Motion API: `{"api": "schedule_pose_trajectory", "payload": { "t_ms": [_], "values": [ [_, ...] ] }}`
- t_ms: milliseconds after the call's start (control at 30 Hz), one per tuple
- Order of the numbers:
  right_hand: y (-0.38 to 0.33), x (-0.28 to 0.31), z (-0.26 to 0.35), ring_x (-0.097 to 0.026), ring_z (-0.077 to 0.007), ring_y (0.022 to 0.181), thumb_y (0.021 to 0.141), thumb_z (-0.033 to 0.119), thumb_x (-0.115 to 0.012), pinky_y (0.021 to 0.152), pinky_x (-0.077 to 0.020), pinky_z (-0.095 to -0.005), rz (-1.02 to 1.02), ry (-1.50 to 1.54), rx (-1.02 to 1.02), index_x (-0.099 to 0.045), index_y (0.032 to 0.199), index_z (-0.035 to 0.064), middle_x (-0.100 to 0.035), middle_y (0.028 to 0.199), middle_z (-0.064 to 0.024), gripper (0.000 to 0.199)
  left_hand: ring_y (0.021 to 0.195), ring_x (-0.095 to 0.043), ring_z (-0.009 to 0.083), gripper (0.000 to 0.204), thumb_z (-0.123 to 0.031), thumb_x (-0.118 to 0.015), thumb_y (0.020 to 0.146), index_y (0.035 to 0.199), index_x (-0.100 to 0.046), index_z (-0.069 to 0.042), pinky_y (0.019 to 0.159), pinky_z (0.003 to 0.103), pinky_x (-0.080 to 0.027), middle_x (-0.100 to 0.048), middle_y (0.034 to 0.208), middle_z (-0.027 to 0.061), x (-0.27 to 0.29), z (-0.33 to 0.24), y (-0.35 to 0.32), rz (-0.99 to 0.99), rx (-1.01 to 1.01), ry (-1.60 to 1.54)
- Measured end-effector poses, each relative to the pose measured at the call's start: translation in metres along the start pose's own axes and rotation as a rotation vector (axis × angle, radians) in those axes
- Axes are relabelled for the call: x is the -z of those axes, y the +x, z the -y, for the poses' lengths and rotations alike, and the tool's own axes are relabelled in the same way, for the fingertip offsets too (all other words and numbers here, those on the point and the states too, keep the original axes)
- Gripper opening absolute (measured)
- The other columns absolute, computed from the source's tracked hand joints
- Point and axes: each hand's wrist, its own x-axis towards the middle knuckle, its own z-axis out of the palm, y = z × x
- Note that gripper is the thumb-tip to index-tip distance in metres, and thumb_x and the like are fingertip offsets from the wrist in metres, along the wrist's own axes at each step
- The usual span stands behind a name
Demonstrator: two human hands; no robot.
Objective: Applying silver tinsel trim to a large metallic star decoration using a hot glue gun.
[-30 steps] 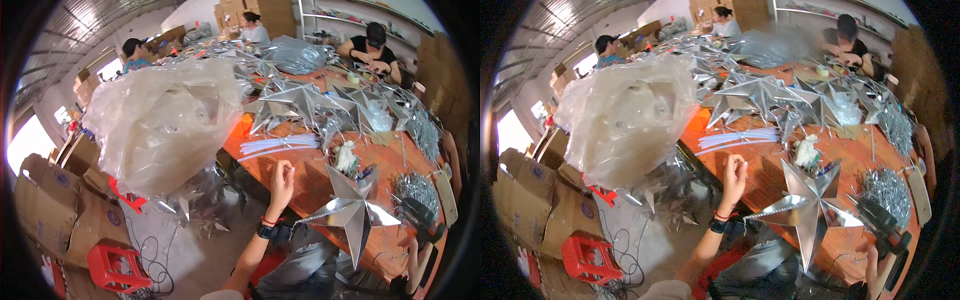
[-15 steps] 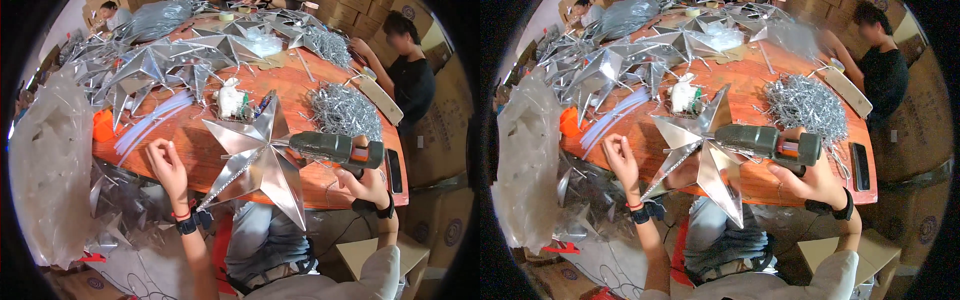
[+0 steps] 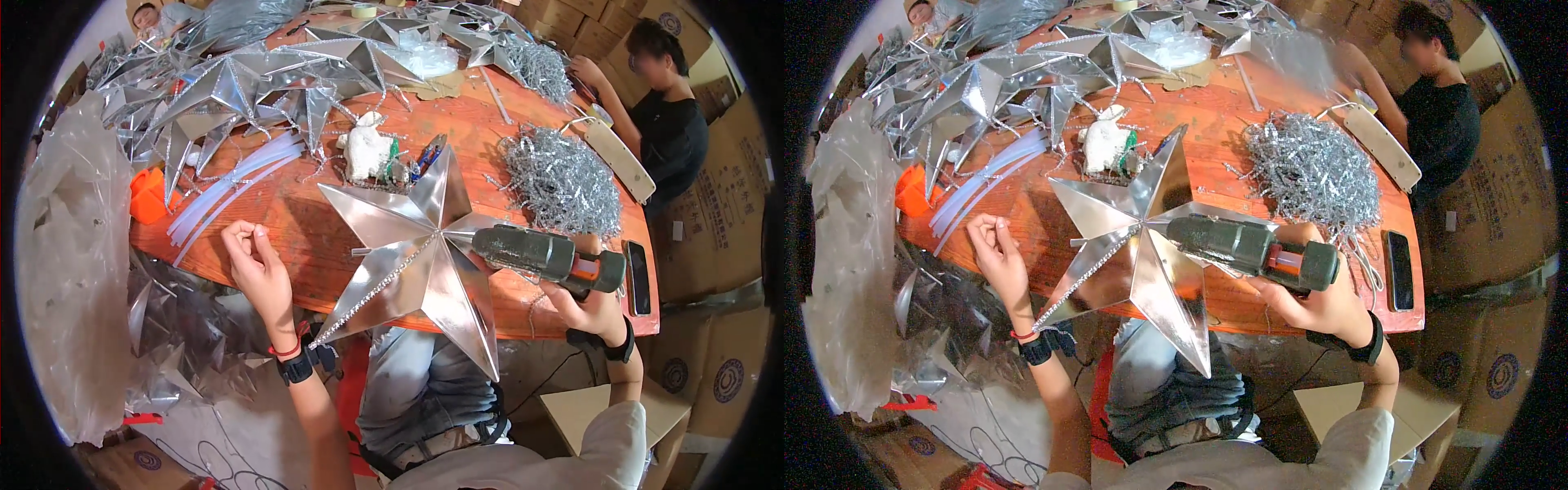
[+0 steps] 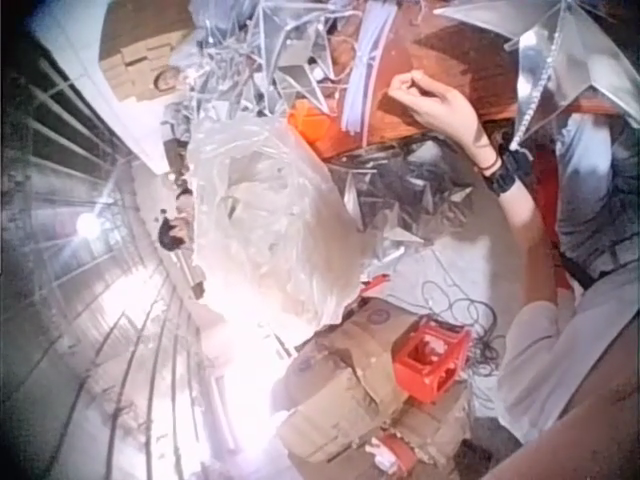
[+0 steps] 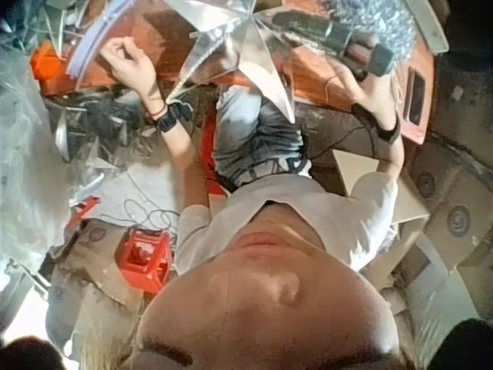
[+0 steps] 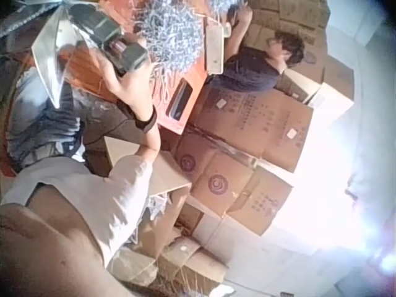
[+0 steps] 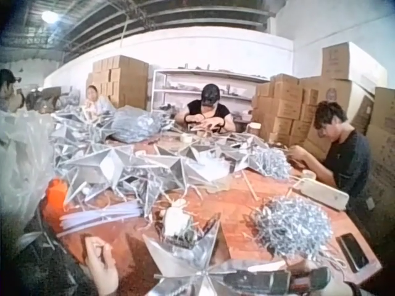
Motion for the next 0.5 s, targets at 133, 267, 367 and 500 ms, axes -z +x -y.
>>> {"api": "schedule_pose_trajectory", "payload": {
  "t_ms": [133, 267, 367, 500],
  "values": [
    [0.0046, -0.003, 0.0053, -0.061, -0.0208, 0.076, 0.071, 0.011, -0.071, 0.066, -0.0479, -0.0295, -0.055, 0.01, 0.021, -0.049, 0.1, -0.0045, -0.057, 0.09, -0.0146, 0.04, 0.054, -0.039, 0.0081, 0.004, -0.004, -0.044, 0.091, 0.092, -0.041, -0.002, 0.05, 0.023, -0.034, -0.046, 0.072, 0.0034, 0.0024, -0.0028, 0.0009, -0.004, 0.001, 0.002],
    [0.0046, -0.0039, 0.0059, -0.061, -0.0213, 0.077, 0.07, 0.009, -0.071, 0.066, -0.0484, -0.0298, -0.058, -0.015, 0.0, -0.048, 0.101, -0.0049, -0.056, 0.09, -0.0144, 0.04, 0.055, -0.041, 0.0083, 0.004, -0.004, -0.042, 0.091, 0.093, -0.04, -0.002, 0.051, 0.023, -0.035, -0.049, 0.074, 0.0043, 0.0009, -0.0045, 0.0001, 0.006, 0.017, -0.013],
    [0.0041, -0.0053, 0.0032, -0.061, -0.0215, 0.078, 0.07, 0.008, -0.072, 0.067, -0.0486, -0.0297, -0.081, 0.013, 0.006, -0.048, 0.101, -0.0051, -0.056, 0.09, -0.0143, 0.041, 0.055, -0.041, 0.0085, 0.004, -0.003, -0.042, 0.091, 0.094, -0.039, -0.003, 0.051, 0.023, -0.036, -0.049, 0.075, 0.0047, 0.0008, -0.0038, -0.0001, 0.012, 0.026, -0.017],
    [0.005, -0.0042, 0.0082, -0.061, -0.0211, 0.078, 0.07, 0.008, -0.071, 0.067, -0.0486, -0.0291, -0.086, 0.031, -0.014, -0.049, 0.102, -0.0052, -0.056, 0.091, -0.0143, 0.041, 0.056, -0.041, 0.0088, 0.005, -0.003, -0.041, 0.091, 0.095, -0.038, -0.003, 0.052, 0.023, -0.036, -0.049, 0.076, 0.0052, 0.0018, -0.0033, 0.0, 0.01, 0.028, -0.031]
  ]
}}
